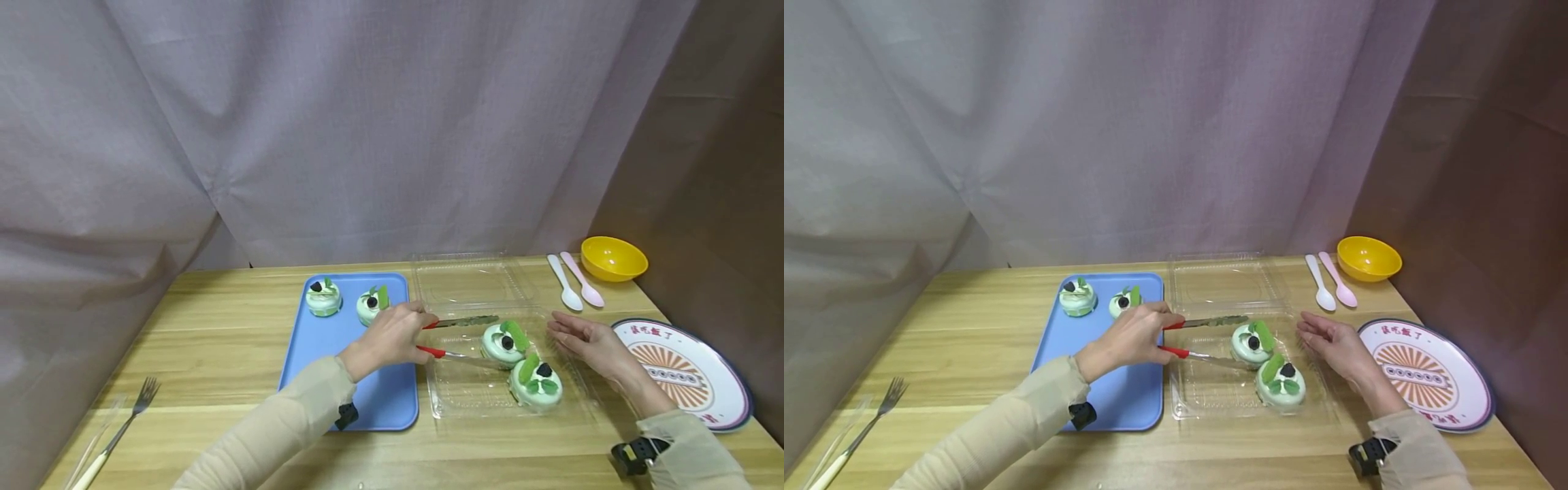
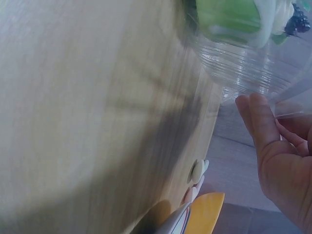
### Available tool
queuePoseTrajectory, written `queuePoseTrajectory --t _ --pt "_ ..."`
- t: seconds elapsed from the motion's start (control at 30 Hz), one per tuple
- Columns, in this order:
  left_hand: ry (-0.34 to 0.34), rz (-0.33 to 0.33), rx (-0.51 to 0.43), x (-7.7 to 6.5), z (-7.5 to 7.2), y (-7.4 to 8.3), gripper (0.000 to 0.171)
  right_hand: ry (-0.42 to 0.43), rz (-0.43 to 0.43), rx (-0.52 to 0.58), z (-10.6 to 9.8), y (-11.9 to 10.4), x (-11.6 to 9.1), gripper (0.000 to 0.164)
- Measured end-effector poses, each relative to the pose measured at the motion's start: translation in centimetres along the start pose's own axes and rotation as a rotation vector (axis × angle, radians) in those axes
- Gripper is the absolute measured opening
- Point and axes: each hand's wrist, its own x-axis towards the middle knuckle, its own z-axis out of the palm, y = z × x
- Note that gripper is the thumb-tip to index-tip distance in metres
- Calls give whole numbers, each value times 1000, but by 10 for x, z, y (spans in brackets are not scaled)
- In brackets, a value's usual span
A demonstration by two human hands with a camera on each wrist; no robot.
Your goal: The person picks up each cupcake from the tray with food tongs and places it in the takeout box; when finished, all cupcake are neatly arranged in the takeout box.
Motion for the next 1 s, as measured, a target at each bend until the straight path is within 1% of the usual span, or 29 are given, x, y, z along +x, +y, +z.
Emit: queuePoseTrajectory --t 0.1,0.5,0.73,0.87,1.0 --pt "12 -1 8 -1 0 1 58 0 -3 1 0 0 0 54" --pt "59 8 -16 -3 -1 3 61 3 -13 10 0 0 -1 54" --pt "93 18 -34 -3 -2 3 60 3 3 -18 0 -1 0 54" --pt "114 13 -62 -2 -5 1 60 1 7 -15 0 -1 0 54" --pt "152 5 -104 -4 -11 -7 58 2 -2 -9 0 -1 -1 54"
